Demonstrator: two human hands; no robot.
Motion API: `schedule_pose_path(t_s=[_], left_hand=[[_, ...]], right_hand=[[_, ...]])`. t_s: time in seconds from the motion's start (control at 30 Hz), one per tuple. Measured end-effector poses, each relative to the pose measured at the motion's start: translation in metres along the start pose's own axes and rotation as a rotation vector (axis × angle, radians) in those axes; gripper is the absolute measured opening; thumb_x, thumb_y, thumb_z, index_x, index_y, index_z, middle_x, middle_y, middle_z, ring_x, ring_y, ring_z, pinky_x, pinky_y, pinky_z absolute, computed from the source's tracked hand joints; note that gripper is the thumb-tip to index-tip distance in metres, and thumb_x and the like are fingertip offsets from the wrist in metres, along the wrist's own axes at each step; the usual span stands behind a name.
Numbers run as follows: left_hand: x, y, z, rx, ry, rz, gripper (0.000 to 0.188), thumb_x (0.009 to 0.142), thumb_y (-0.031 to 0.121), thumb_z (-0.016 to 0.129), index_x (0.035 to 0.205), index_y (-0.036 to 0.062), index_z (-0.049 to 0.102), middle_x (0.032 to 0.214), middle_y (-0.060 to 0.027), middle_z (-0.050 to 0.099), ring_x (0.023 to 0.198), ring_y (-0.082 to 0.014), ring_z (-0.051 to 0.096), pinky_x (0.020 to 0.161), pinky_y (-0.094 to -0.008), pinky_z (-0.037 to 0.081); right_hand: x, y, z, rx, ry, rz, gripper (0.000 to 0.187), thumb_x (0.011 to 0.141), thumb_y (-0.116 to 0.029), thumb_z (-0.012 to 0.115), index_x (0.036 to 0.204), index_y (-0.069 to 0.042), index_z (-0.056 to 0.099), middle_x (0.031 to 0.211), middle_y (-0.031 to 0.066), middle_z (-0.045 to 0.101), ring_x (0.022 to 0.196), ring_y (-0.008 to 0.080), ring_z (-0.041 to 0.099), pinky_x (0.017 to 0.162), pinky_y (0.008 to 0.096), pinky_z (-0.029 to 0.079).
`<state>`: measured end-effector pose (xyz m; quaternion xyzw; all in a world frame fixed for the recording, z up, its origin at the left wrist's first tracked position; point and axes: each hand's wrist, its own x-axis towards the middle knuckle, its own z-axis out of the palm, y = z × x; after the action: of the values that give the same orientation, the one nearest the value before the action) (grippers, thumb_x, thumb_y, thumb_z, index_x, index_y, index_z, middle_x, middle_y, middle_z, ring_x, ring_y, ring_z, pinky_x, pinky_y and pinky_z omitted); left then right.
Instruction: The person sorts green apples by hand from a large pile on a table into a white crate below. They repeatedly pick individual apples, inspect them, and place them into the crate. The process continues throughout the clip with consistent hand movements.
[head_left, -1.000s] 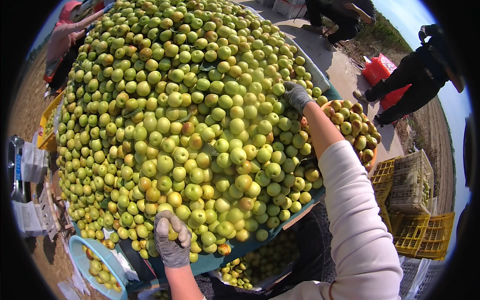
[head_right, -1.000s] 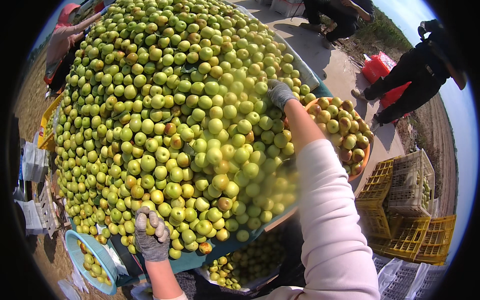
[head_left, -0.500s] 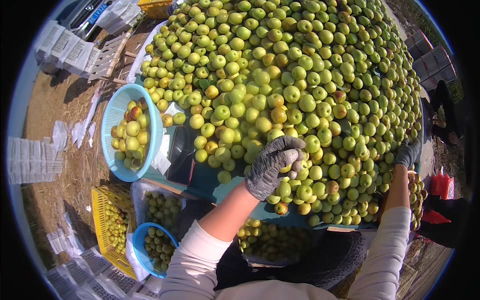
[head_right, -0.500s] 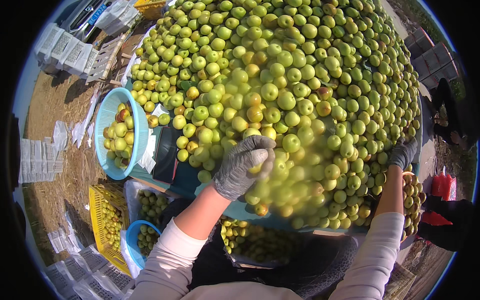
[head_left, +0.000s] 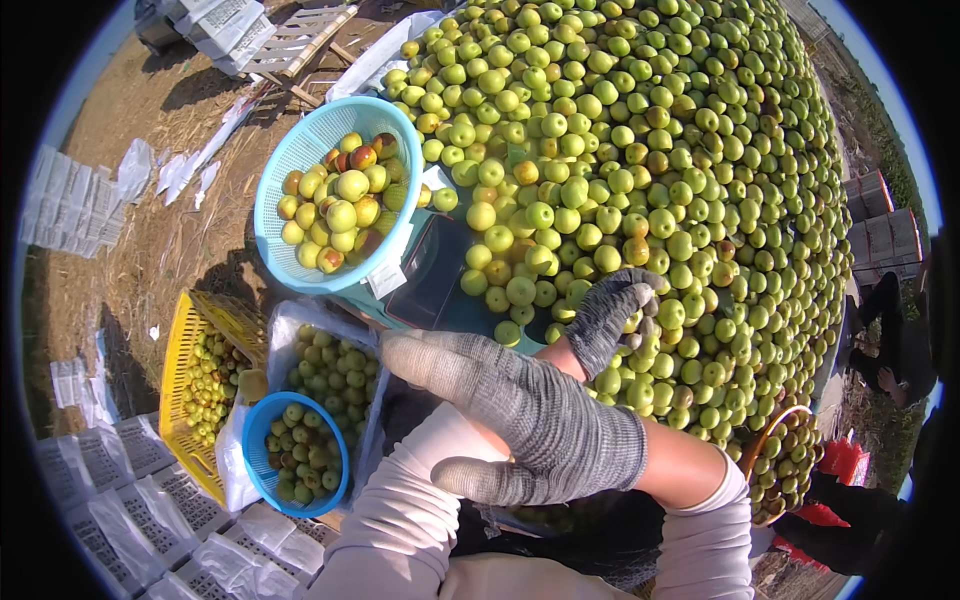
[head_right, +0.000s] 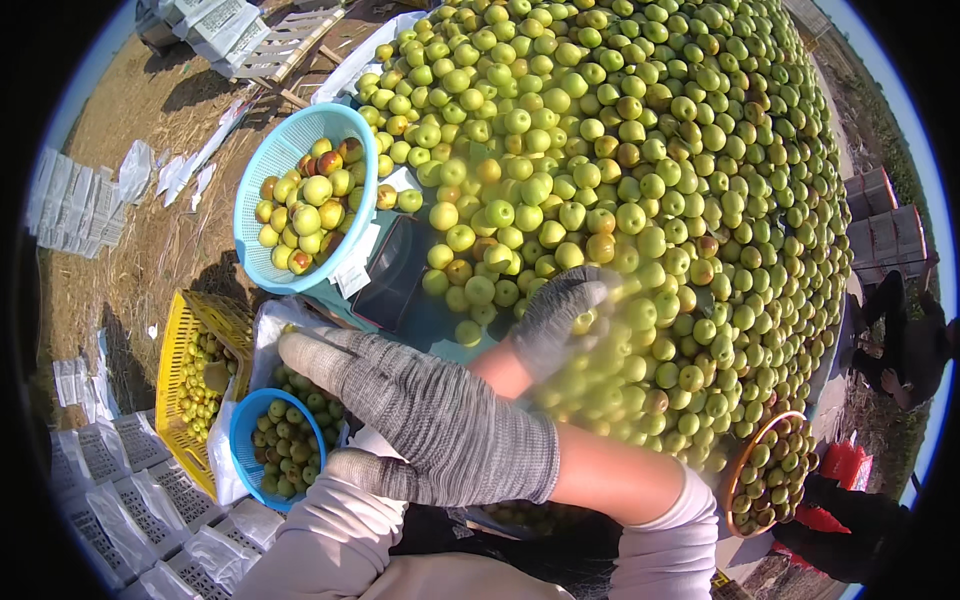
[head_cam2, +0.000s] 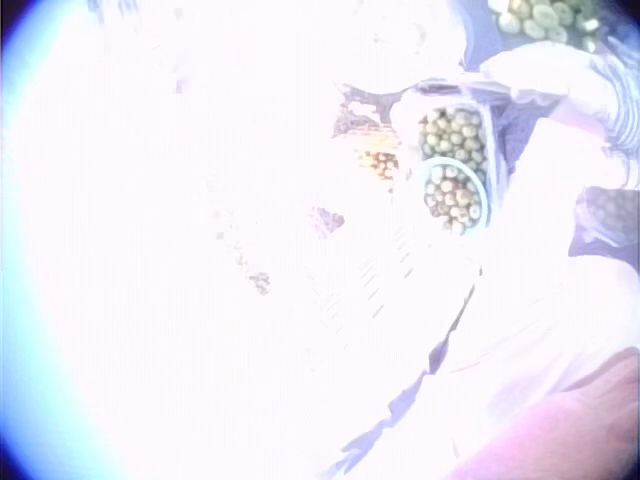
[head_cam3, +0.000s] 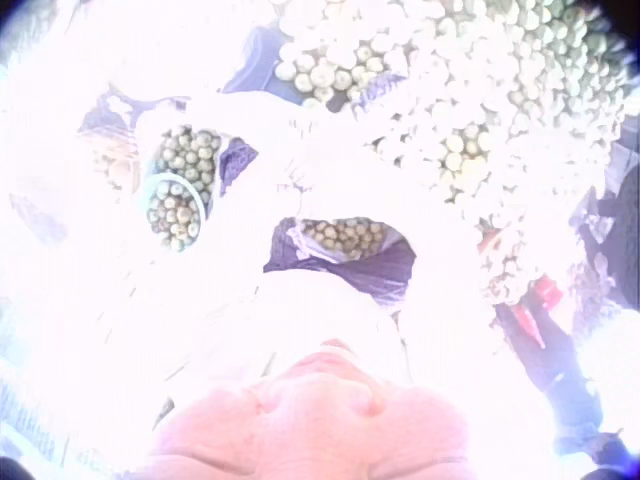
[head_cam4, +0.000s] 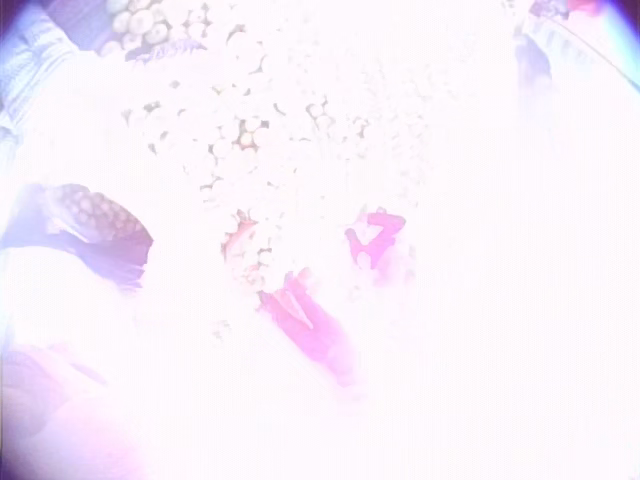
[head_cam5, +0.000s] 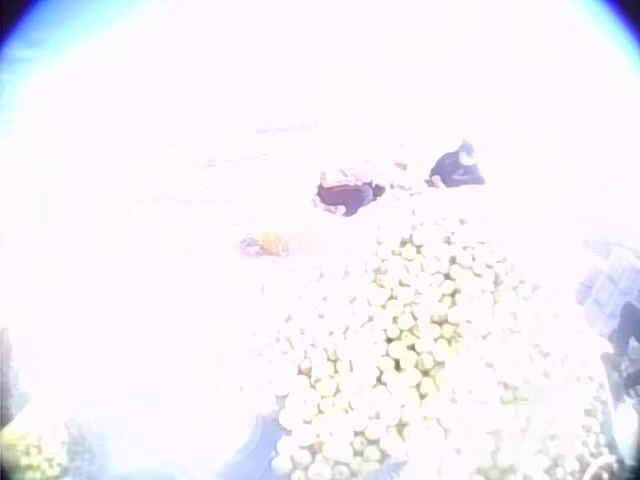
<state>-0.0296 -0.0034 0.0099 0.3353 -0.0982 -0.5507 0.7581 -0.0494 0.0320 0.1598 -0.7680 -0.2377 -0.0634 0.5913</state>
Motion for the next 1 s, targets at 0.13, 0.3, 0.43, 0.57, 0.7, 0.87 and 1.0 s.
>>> schedule_pose_path(t_s=[0.13, 0.3, 0.43, 0.57, 0.7, 0.87, 1.0], left_hand=[[-0.015, 0.023, 0.006, -0.084, 0.055, -0.128, 0.029, 0.09, 0.022, 0.06, 0.115, 0.0078, 0.055, 0.083, -0.0029, 0.056, 0.065, -0.0108, 0.055, 0.046, -0.0206, 0.044], [-0.016, 0.031, 0.019, -0.106, 0.098, -0.106, 0.023, 0.086, 0.008, 0.057, 0.109, 0.0061, 0.058, 0.089, -0.0048, 0.059, 0.069, -0.0142, 0.059, 0.052, -0.026, 0.051], [-0.008, 0.02, 0.015, -0.095, 0.046, -0.087, 0.022, 0.087, 0.008, 0.056, 0.108, 0.004, 0.056, 0.087, -0.0057, 0.058, 0.066, -0.0138, 0.057, 0.048, -0.0235, 0.048], [-0.006, 0.014, 0.012, -0.038, 0.067, -0.103, 0.022, 0.087, 0.005, 0.054, 0.108, 0.0049, 0.056, 0.086, -0.0063, 0.059, 0.065, -0.0137, 0.057, 0.046, -0.0243, 0.048], [-0.005, 0.013, 0.015, 0.011, 0.023, -0.084, 0.022, 0.086, 0.006, 0.055, 0.108, 0.0056, 0.058, 0.085, -0.0061, 0.058, 0.064, -0.0131, 0.057, 0.045, -0.0235, 0.048], [-0.001, 0.013, 0.013, 0.043, -0.015, -0.067, 0.024, 0.085, 0.01, 0.059, 0.108, 0.0045, 0.058, 0.086, -0.0072, 0.058, 0.063, -0.0138, 0.058, 0.044, -0.0232, 0.048], [-0.003, 0.012, 0.013, 0.057, -0.028, -0.07, 0.024, 0.085, 0.01, 0.06, 0.108, 0.0036, 0.058, 0.087, -0.0088, 0.059, 0.063, -0.0144, 0.059, 0.043, -0.0237, 0.049]], right_hand=[[-0.021, 0.008, -0.03, -0.27, 0.301, 0.126, 0.04, 0.087, -0.017, 0.059, 0.124, -0.003, 0.052, 0.114, 0.0173, 0.057, 0.108, 0.0359, 0.054, 0.097, 0.043, 0.042], [-0.165, 0.018, -0.085, -0.364, 0.887, 0.548, 0.024, 0.091, -0.011, 0.055, 0.113, -0.003, 0.06, 0.107, 0.0081, 0.059, 0.1, 0.0179, 0.057, 0.09, 0.0315, 0.046], [-0.313, 0.027, -0.155, -0.581, 1.472, 0.849, 0.022, 0.091, -0.004, 0.053, 0.111, -0.001, 0.062, 0.104, 0.0051, 0.066, 0.097, 0.0135, 0.059, 0.091, 0.0273, 0.045], [-0.431, 0.024, -0.217, -1.095, 1.527, 1.419, 0.027, 0.09, -0.013, 0.055, 0.115, -0.007, 0.062, 0.106, 0.017, 0.067, 0.097, 0.0288, 0.064, 0.084, 0.0356, 0.049], [-0.465, 0.043, -0.258, -0.94, 1.371, 1.548, 0.034, 0.088, -0.027, 0.06, 0.118, -0.011, 0.06, 0.11, 0.0186, 0.065, 0.101, 0.0324, 0.062, 0.09, 0.0386, 0.047], [-0.47, 0.069, -0.283, -0.795, 1.294, 1.611, 0.059, 0.084, -0.037, 0.065, 0.132, -0.009, 0.047, 0.122, 0.0204, 0.058, 0.111, 0.032, 0.057, 0.096, 0.038, 0.045], [-0.479, 0.066, -0.301, -0.476, 1.32, 1.518, 0.066, 0.081, -0.035, 0.07, 0.135, -0.008, 0.045, 0.121, 0.0178, 0.058, 0.108, 0.0266, 0.058, 0.091, 0.0354, 0.048]])
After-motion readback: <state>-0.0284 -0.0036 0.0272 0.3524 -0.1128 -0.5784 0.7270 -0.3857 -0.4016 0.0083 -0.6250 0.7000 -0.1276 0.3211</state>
